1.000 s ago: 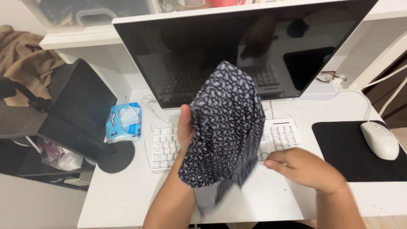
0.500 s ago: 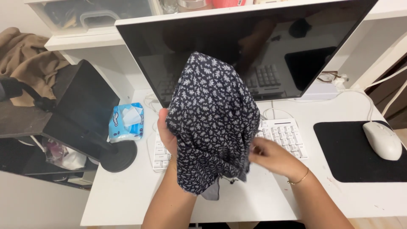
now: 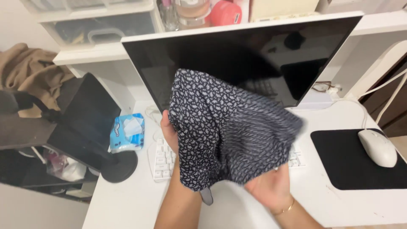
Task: The person is wiping down a computer keyboard with a cloth.
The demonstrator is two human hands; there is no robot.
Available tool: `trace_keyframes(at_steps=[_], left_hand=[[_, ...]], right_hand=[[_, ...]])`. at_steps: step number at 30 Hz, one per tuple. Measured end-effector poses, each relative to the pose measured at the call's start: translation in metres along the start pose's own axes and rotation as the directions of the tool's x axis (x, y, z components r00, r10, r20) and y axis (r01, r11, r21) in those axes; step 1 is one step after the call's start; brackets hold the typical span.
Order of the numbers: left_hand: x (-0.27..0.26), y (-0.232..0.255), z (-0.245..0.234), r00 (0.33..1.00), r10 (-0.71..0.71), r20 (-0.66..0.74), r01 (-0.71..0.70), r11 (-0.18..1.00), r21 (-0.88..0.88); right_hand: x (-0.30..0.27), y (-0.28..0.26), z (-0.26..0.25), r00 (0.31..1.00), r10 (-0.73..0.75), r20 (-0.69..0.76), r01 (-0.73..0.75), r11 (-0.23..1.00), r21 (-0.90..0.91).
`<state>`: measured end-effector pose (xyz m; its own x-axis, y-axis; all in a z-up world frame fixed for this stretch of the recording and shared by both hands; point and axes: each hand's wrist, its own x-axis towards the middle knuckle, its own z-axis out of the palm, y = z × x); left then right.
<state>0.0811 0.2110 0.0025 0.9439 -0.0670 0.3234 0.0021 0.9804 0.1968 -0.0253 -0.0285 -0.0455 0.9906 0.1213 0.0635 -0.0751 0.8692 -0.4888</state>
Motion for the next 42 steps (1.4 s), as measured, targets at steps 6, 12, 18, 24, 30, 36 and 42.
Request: trace_keyframes(at_steps=[6, 12, 18, 24, 30, 36, 42], left_hand=[[-0.008, 0.016, 0.034, 0.987, 0.087, -0.136, -0.071, 0.99, 0.12], [-0.028, -0.002, 0.09, 0.99, 0.136, -0.038, -0.135, 0.991, 0.026], [-0.037, 0.01, 0.101, 0.978, 0.187, 0.093, -0.203, 0.958, 0.202], [-0.042, 0.021, 0.095, 0.968, 0.231, 0.096, -0.248, 0.93, 0.27], [-0.043, 0.063, 0.061, 0.916, 0.355, -0.189, -0.144, 0.728, 0.67], [-0.047, 0.103, 0.102, 0.927, 0.345, -0.144, 0.108, 0.122, 0.987], [-0.045, 0.12, 0.129, 0.929, 0.348, -0.129, 0.134, 0.01, 0.991]], right_hand=[[0.022, -0.069, 0.033, 0.961, -0.034, -0.276, 0.061, 0.994, 0.092], [0.006, -0.038, 0.0, 0.956, 0.29, -0.038, -0.292, 0.951, -0.099], [0.021, -0.094, 0.047, 0.974, -0.193, -0.118, 0.11, 0.861, -0.496], [0.021, -0.117, 0.062, 0.958, -0.175, 0.226, 0.254, 0.884, -0.393], [0.034, -0.165, 0.025, 0.856, -0.515, -0.05, 0.307, 0.583, -0.752], [0.035, -0.199, 0.023, 0.9, -0.425, 0.102, 0.365, 0.601, -0.711], [0.031, -0.218, 0.029, 0.907, -0.28, 0.314, 0.38, 0.225, -0.897]])
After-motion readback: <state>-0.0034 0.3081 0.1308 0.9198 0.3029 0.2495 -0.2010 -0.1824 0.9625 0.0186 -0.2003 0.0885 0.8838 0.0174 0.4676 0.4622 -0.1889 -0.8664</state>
